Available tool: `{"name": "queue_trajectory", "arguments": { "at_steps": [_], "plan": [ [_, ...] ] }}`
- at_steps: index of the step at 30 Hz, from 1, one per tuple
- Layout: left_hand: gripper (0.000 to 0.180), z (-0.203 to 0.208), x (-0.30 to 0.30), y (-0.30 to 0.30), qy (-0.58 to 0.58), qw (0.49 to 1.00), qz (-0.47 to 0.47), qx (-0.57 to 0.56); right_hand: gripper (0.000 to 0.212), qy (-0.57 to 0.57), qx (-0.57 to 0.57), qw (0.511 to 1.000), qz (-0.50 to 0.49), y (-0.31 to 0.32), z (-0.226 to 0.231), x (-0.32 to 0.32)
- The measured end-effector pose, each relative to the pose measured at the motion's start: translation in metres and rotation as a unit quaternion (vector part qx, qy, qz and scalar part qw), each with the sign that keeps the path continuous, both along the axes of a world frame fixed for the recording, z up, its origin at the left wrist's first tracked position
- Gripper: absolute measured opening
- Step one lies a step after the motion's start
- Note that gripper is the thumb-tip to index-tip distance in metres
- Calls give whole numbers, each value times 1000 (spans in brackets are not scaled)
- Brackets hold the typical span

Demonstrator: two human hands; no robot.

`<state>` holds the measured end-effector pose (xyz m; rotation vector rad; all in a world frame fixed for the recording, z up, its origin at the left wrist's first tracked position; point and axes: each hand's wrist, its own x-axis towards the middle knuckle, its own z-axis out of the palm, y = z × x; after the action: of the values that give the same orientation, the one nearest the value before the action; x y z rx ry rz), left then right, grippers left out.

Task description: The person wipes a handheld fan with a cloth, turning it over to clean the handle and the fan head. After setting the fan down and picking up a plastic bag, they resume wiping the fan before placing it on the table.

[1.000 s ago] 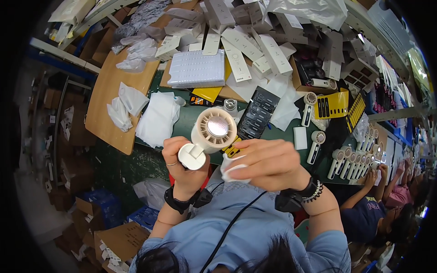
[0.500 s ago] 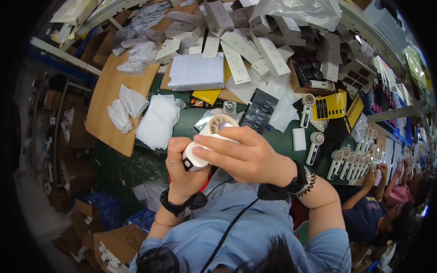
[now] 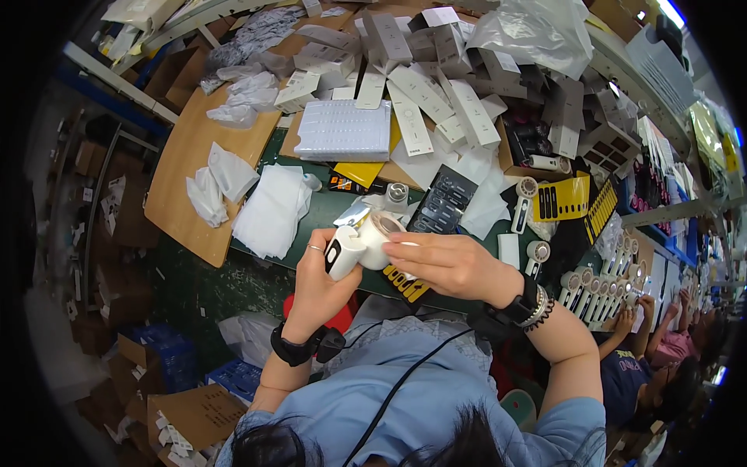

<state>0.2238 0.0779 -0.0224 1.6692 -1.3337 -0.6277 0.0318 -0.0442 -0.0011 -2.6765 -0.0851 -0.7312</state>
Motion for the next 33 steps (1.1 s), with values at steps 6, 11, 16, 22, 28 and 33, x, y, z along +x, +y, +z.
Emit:
{"name": "queue_trajectory", "arguments": {
  "at_steps": [6, 11, 16, 22, 28, 33],
  "plan": [
    [31, -31, -2, -14, 394, 917, -9, 54, 25, -103, 188, 946, -244, 9, -12, 4],
    [31, -53, 3, -25, 591, 794, -101, 97, 25, -105, 318, 882, -332, 23, -15, 26],
    [56, -59, -3, -25, 700, 695, -155, 44, 29, -147, 262, 918, -259, 9, -22, 59],
    [62, -19, -17, -38, 741, 666, 46, 73, 36, -66, 200, 963, -167, 25, -39, 64],
    [47, -68, -9, -32, 739, 666, 3, 98, 39, -44, 237, 965, -103, 60, -35, 41],
    [38, -57, -7, -38, 873, 483, 13, 58, 23, -54, 331, 924, -182, 56, -50, 7]
  ]
}}
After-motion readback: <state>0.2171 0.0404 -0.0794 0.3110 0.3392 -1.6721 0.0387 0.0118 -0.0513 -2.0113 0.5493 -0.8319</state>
